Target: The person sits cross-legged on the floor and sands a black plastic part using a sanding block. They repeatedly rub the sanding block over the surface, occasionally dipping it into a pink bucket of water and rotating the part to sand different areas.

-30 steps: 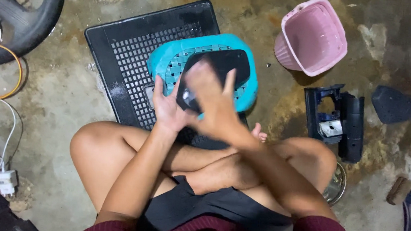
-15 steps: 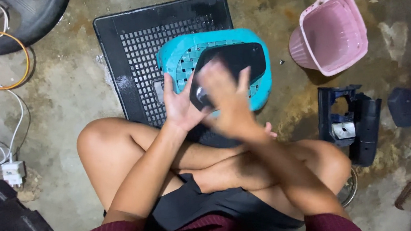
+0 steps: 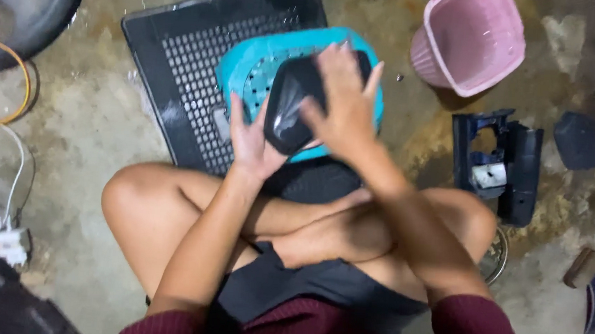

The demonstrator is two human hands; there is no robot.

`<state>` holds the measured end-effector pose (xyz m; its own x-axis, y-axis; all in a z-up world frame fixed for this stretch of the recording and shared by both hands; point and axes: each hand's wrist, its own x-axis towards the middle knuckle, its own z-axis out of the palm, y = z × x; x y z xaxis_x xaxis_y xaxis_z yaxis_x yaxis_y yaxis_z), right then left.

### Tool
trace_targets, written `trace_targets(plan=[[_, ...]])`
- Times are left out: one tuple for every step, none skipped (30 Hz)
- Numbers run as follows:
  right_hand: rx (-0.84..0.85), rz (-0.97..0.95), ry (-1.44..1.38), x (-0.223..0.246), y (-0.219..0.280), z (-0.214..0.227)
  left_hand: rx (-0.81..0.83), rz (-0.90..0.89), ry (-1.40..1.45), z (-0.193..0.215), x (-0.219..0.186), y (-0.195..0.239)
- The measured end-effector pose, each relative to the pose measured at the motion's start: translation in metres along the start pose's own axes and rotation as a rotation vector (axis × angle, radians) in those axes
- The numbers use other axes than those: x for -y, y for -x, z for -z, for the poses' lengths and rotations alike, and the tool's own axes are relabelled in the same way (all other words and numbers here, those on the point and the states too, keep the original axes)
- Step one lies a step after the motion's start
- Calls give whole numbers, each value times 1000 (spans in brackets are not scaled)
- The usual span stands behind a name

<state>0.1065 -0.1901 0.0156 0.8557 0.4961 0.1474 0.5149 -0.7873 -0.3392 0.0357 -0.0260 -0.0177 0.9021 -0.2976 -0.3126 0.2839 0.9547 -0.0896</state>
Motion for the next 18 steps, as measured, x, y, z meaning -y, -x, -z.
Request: trace_targets(plan=[[-14,3,9,22,5,5,16,3,-5,0,0,-3],[56,145,-64,44,13,9,-97,-55,-4,3,3,-4],[127,286,-137,66,22,11,-209,-113,-3,7,5,-4],[131,281,-141,55,21,5,-216,-110,-2,3,5,-2],[99,267,-136,44,19,-2,-187,-99,-26,0,6,-1],[65,255,-130,33,17,-9,-155,-87,-50,-5,6,0],[67,251,-133,18,7,1,-160,-85,-50,-10,5,2],[84,133,-129,5,-4,10,-126,-46,-111,-16,5,5],[101,16,-124,-9,-15,20,-91,-7,-173,-23,4,8],[95,16,-118,-1,-9,14,-83,-4,-174,-13,6,4],[25,114,-65,6,-4,7,-186,-88,-122,-4,8,-1],[-48,216,-10,12,-2,2,-283,-175,-70,4,9,-10],[-58,221,-2,18,0,-2,-271,-176,-72,10,6,-15],[-22,290,-59,26,8,-9,-277,-177,-88,20,4,-15],[15,358,-115,34,17,-18,-284,-177,-105,31,3,-15],[18,352,-121,22,8,-15,-292,-175,-106,20,7,-13],[-18,315,-85,11,0,-13,-266,-186,-120,9,11,-11],[-50,279,-46,-2,-8,-9,-239,-198,-129,-2,17,-9]])
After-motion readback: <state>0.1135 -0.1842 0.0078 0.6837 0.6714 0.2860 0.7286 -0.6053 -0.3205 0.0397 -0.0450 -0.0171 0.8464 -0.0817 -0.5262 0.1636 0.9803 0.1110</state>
